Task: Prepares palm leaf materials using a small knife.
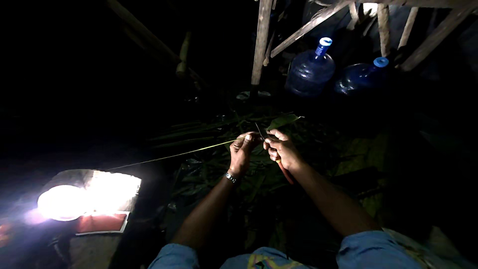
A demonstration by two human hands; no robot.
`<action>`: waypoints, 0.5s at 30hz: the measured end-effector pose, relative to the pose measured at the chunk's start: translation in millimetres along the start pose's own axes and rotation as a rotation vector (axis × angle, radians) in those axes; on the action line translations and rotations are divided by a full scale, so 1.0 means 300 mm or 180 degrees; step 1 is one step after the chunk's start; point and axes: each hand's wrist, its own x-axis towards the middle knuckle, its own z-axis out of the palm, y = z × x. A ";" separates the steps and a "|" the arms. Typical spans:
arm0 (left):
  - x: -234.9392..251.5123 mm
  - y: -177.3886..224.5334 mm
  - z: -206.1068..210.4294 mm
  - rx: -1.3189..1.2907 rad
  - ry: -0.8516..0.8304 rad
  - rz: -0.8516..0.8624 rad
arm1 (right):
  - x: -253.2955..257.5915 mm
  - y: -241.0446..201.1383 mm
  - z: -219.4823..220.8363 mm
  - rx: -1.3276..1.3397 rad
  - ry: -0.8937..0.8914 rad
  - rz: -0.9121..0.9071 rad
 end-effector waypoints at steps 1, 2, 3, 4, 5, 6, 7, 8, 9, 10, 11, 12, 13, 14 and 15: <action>-0.001 0.011 0.003 -0.0122 0.0099 -0.0117 | 0.004 -0.005 -0.008 -0.0054 0.0033 -0.0043; 0.000 0.022 0.005 -0.0209 0.0230 -0.0219 | 0.009 -0.009 -0.018 -0.0101 0.0043 -0.0068; 0.002 0.030 0.004 -0.0277 0.0338 -0.0277 | 0.012 -0.012 -0.025 -0.0141 0.0032 -0.0079; 0.005 0.033 0.001 -0.0341 0.0403 -0.0289 | 0.013 -0.013 -0.030 -0.0221 -0.0017 -0.0074; 0.008 0.034 0.000 -0.0389 0.0462 -0.0275 | 0.012 -0.009 -0.031 -0.0293 -0.0089 -0.0063; 0.009 0.032 0.002 -0.0417 0.0513 -0.0241 | 0.010 -0.003 -0.026 -0.0370 -0.0187 -0.0047; 0.009 0.026 0.005 -0.0419 0.0538 -0.0192 | 0.004 0.006 -0.017 -0.0415 -0.0298 -0.0027; 0.006 0.019 0.008 -0.0376 0.0531 -0.0141 | -0.002 0.016 -0.003 -0.0415 -0.0386 0.0001; 0.002 0.010 0.009 -0.0322 0.0507 -0.0094 | -0.007 0.025 0.014 -0.0379 -0.0427 0.0051; -0.003 0.003 0.009 -0.0291 0.0489 -0.0061 | -0.011 0.031 0.028 -0.0305 -0.0419 0.0093; -0.006 -0.001 0.008 -0.0266 0.0459 -0.0023 | -0.011 0.032 0.036 -0.0211 -0.0378 0.0120; -0.007 -0.004 0.006 -0.0226 0.0400 0.0035 | -0.007 0.030 0.038 -0.0118 -0.0322 0.0136; -0.005 -0.004 0.003 -0.0174 0.0339 0.0099 | -0.003 0.026 0.037 -0.0025 -0.0247 0.0144; -0.002 -0.005 -0.002 -0.0116 0.0277 0.0162 | 0.001 0.020 0.032 0.0063 -0.0164 0.0132; 0.003 -0.004 -0.008 -0.0061 0.0212 0.0230 | 0.006 0.013 0.025 0.0142 -0.0071 0.0107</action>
